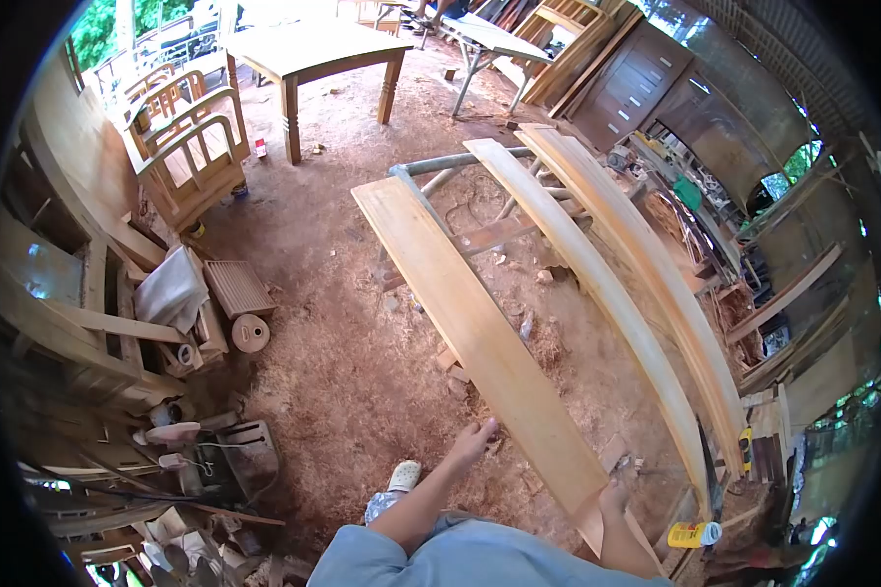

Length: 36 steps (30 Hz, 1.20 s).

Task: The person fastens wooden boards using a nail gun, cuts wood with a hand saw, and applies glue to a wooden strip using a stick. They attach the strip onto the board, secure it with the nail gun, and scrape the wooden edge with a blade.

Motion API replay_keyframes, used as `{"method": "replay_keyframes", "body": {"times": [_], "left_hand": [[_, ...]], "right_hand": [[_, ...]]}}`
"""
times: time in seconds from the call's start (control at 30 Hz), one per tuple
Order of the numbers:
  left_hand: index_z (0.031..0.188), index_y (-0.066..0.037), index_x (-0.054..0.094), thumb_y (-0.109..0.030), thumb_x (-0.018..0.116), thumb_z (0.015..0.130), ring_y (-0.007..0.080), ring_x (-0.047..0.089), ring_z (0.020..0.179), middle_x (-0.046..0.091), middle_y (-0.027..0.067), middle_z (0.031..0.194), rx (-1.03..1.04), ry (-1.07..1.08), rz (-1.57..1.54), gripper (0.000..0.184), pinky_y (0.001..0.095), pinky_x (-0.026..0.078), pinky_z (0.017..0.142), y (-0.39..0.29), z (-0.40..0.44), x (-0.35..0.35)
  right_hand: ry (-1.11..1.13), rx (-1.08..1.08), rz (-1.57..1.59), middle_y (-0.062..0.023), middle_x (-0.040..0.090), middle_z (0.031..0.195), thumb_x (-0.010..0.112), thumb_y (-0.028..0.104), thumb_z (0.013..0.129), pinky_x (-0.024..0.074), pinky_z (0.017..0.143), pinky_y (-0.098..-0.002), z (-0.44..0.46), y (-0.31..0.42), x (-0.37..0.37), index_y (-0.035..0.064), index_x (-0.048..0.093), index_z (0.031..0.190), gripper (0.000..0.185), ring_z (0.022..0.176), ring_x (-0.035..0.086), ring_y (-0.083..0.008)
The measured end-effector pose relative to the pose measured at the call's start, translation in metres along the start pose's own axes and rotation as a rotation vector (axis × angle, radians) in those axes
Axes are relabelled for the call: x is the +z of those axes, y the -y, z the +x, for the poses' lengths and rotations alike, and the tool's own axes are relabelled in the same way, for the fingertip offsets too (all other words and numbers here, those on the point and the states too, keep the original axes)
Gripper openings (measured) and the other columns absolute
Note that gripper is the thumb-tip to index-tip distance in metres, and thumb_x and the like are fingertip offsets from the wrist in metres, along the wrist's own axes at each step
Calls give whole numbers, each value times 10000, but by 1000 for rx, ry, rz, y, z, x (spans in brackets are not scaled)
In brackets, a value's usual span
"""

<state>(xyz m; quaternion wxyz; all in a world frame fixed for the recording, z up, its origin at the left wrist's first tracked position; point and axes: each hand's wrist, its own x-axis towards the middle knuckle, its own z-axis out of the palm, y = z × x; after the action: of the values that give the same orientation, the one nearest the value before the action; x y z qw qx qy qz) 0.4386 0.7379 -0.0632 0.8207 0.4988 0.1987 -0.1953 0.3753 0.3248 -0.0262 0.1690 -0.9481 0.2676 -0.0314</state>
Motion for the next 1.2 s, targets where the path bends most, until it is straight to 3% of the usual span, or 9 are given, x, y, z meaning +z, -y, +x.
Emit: {"method": "replay_keyframes", "body": {"times": [0.07, 0.17, 0.33, 0.5, 0.6, 0.87, 0.93, 1.17, 1.2], "left_hand": [[1106, -3, 675, -447, 571, 1011, 150, 642, 936, 723, 78, 1029, 53, -149, -57, 466, 311, 506, 752, -18, 9, 3], [1084, 48, 662, -397, 664, 966, 144, 657, 875, 722, 133, 1030, 235, -185, -133, 460, 279, 512, 743, -38, 42, -12], [1097, 58, 649, -266, 778, 869, 177, 686, 877, 722, 129, 1038, 319, -121, -92, 417, 304, 539, 774, -64, 74, -23], [1277, 40, 577, -238, 761, 847, 246, 651, 1100, 673, 134, 1197, 304, 201, -341, 544, 373, 510, 967, -44, 98, -30], [1288, 32, 575, -229, 725, 862, 240, 614, 1156, 649, 128, 1242, 276, 297, -230, 521, 378, 482, 1001, -39, 111, -39], [1270, 30, 586, -235, 725, 859, 216, 624, 1093, 668, 104, 1191, 372, 297, -146, 508, 361, 501, 953, -38, 114, -41], [1264, 34, 588, -240, 726, 857, 217, 625, 1094, 670, 108, 1189, 352, 299, -151, 510, 362, 503, 951, -34, 116, -41], [1262, 48, 590, -242, 728, 851, 231, 626, 1108, 673, 126, 1193, 379, 205, -261, 522, 359, 497, 964, -26, 118, -29], [1262, 48, 592, -244, 726, 853, 233, 627, 1108, 675, 126, 1192, 396, 206, -278, 520, 359, 496, 965, -27, 118, -29]], "right_hand": [[-107, -160, 37, -229, 316, 1580, 492, 218, 972, 227, 1207, -525, 19, -36, 24, -9, 379, 1489, 576, 1485, 243, -396], [-307, -296, -149, -281, 442, 1487, 415, 189, 989, 302, 1168, -471, 10, -23, 22, -85, 476, 1397, 495, 1389, 413, -411], [87, 136, -219, -283, 369, 1529, 459, 155, 970, 259, 1193, -496, -27, 34, -11, -32, 429, 1454, 520, 1446, 299, -420], [174, 121, -170, -301, 346, 1535, 445, 249, 991, 265, 1183, -512, -30, 21, -16, 10, 363, 1508, 574, 1432, 305, -449], [191, 115, -212, -302, 284, 1568, 442, 331, 996, 233, 1200, -515, -30, 17, -13, 32, 294, 1545, 643, 1449, 268, -459], [268, 237, -256, -308, 194, 1601, 365, 469, 1006, 118, 1228, -529, -33, 32, -17, -50, 181, 1551, 775, 1484, 175, -471], [238, 144, -303, -370, 214, 1553, 357, 503, 1005, 185, 1184, -586, -30, 21, -11, -102, 229, 1500, 792, 1446, 201, -525], [319, 196, -318, -369, 260, 1538, 339, 524, 1007, 193, 1191, -562, -24, 21, -19, -115, 277, 1471, 793, 1423, 254, -544], [322, 176, -394, -363, 354, 1483, 379, 492, 1006, 258, 1169, -546, -22, 22, -22, -106, 343, 1448, 745, 1389, 340, -509]]}}
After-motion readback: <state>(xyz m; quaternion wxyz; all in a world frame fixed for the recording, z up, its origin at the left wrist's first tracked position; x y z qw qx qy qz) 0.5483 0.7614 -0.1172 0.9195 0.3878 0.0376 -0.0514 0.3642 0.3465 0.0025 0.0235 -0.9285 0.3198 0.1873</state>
